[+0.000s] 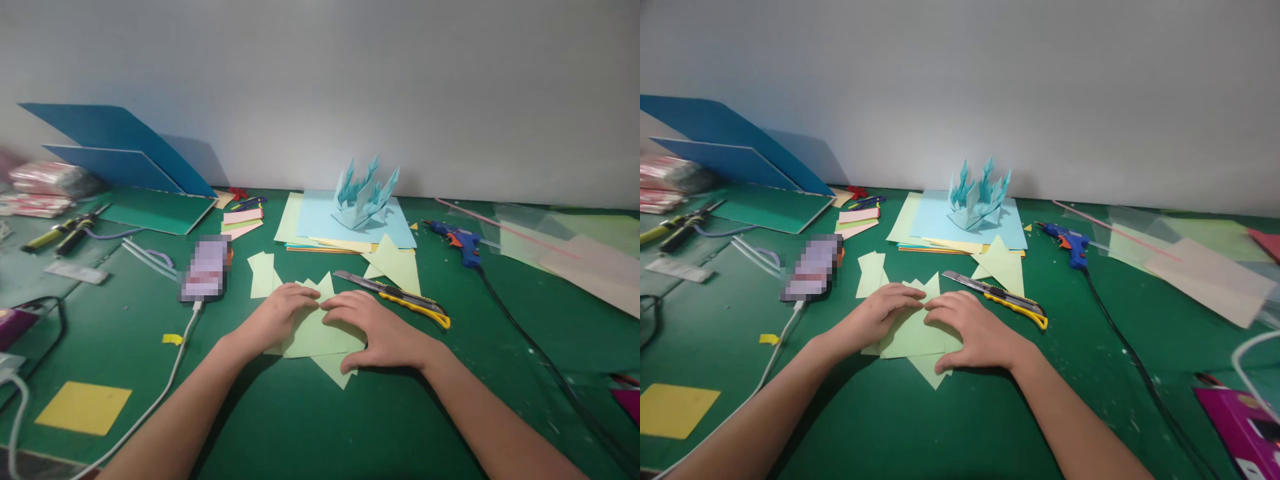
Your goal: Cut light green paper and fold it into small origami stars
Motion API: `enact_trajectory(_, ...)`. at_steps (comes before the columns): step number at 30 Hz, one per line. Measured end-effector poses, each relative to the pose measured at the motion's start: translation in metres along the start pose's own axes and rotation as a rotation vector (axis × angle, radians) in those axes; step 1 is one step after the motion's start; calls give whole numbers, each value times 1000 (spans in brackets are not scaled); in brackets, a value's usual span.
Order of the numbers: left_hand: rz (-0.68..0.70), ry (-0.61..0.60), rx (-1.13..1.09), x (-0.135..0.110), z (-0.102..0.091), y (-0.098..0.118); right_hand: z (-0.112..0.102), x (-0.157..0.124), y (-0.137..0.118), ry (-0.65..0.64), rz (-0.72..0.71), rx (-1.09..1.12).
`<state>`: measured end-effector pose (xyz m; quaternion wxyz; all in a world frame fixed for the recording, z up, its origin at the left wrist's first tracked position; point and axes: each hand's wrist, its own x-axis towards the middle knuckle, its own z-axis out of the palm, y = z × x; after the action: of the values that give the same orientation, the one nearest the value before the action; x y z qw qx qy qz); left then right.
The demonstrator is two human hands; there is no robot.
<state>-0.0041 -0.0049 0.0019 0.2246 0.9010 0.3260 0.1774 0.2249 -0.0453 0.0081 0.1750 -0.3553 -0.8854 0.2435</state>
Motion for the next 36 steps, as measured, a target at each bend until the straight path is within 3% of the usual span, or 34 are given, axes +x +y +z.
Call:
enact_trajectory(4, -81, -28, 30, -2, -3, 2, 3, -2, -3, 13, 26, -13)
enact_trajectory(7, -201, -114, 84, -2, -5, 9, 6, -1, -6, 40, 16, -29)
enact_trajectory(10, -238, -169, 128, -1, -5, 18, 10, 2, -7, 81, -3, -26)
enact_trajectory(16, -224, -209, 240, 7, -2, 28, 12, 3, -5, 92, -21, -39)
enact_trajectory(24, -172, -337, 194, 19, -16, 18, 7, 1, -3, 17, 21, -17)
enact_trajectory(36, -36, -241, 188, -1, -27, 6, 4, 3, -1, -42, 70, 51)
